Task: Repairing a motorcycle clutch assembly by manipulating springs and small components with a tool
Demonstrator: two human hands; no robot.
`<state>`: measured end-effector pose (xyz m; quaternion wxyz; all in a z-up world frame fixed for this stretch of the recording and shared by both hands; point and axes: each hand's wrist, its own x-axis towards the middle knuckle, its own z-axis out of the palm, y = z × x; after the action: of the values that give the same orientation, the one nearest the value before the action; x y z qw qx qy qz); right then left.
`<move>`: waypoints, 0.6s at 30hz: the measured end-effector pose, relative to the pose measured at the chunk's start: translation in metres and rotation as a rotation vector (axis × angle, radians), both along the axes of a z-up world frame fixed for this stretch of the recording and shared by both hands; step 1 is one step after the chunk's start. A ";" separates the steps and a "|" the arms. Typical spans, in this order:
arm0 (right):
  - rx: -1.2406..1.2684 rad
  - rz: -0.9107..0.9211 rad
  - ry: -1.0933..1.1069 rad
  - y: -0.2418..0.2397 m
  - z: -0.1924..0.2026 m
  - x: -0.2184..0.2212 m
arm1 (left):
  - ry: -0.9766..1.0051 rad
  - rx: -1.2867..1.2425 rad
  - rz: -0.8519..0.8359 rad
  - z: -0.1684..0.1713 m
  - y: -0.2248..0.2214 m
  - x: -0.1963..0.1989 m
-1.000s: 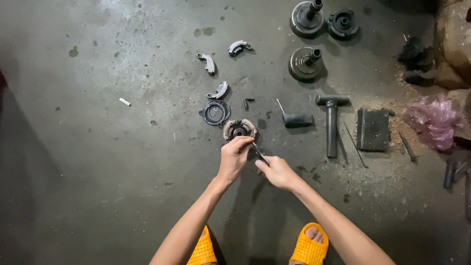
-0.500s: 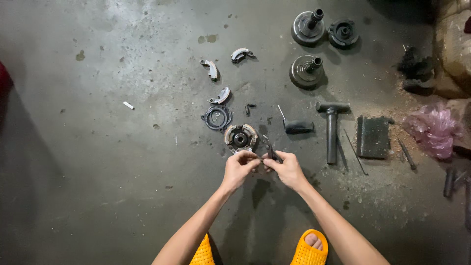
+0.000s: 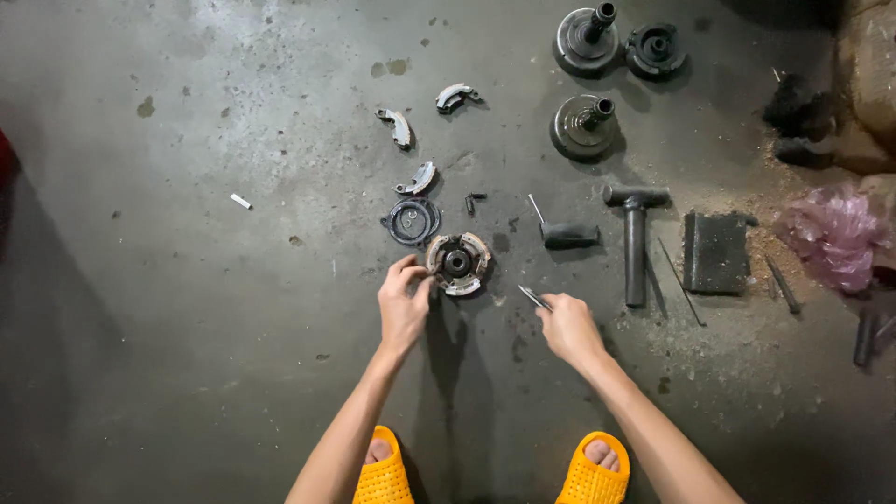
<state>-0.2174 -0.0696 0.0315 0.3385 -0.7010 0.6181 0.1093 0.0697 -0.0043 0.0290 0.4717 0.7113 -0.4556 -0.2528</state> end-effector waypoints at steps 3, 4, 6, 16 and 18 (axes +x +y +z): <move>-0.024 0.034 -0.035 0.000 0.064 0.008 | 0.085 0.060 -0.097 0.001 -0.008 -0.004; -0.020 0.037 -0.033 -0.003 0.070 0.008 | 0.088 0.064 -0.094 -0.005 -0.013 -0.004; -0.130 -0.089 -0.265 -0.007 0.083 0.007 | 0.087 0.022 -0.143 -0.017 -0.020 -0.008; -0.315 0.041 -0.482 -0.019 0.038 0.032 | -0.529 -0.097 -0.300 -0.042 -0.030 -0.037; -0.209 -0.217 -0.518 -0.021 0.019 0.027 | -0.569 -0.103 -0.314 -0.043 -0.033 -0.041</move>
<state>-0.1900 -0.0907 0.0502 0.4206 -0.6664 0.5905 -0.1742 0.0286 -0.0371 -0.0136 0.3163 0.6496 -0.6854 -0.0900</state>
